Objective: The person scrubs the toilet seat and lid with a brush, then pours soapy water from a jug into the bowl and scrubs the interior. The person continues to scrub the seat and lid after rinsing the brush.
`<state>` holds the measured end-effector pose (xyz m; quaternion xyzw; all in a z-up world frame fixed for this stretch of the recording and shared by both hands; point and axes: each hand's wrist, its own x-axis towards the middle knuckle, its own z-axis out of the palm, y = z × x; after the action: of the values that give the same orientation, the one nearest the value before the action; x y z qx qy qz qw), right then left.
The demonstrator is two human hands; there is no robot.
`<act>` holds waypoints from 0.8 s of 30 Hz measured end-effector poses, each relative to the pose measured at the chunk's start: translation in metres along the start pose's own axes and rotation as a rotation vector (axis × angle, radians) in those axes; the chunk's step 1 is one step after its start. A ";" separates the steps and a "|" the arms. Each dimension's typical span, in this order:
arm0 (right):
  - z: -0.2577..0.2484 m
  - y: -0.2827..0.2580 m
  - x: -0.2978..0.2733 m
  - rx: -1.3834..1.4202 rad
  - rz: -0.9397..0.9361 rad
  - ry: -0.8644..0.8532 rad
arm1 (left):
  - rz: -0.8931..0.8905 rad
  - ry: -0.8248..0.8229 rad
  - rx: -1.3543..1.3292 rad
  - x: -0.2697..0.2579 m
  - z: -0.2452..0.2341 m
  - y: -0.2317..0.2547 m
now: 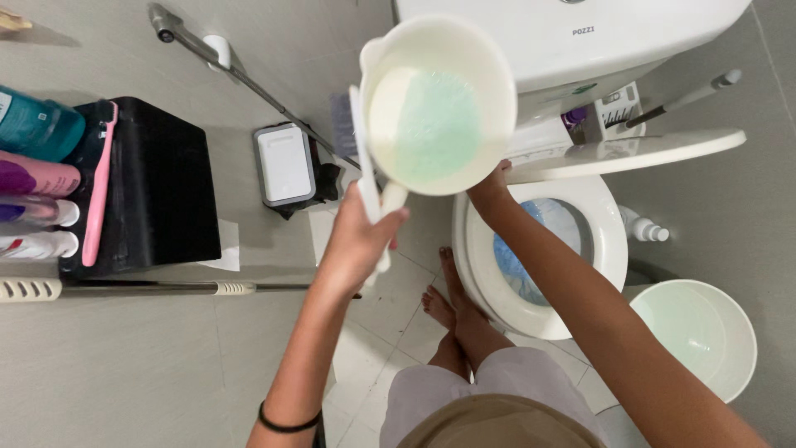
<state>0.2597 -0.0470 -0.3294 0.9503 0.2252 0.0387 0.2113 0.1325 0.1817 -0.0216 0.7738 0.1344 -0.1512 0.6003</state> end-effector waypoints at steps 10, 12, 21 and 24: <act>0.013 -0.028 -0.059 0.120 0.105 -0.626 | -0.107 0.045 -0.154 -0.007 -0.029 -0.125; 0.009 -0.029 -0.069 0.129 0.080 -0.656 | -0.151 0.069 -0.133 -0.006 -0.028 -0.149; -0.017 -0.010 -0.108 0.309 -0.002 -0.744 | -0.317 0.041 -0.159 -0.006 -0.023 -0.196; -0.027 0.001 -0.119 0.353 -0.020 -0.733 | -0.331 -0.007 -0.122 0.002 -0.014 -0.199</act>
<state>0.1485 -0.0899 -0.3016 0.9205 0.1475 -0.3441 0.1117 0.0574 0.2438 -0.1961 0.7025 0.2669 -0.2423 0.6136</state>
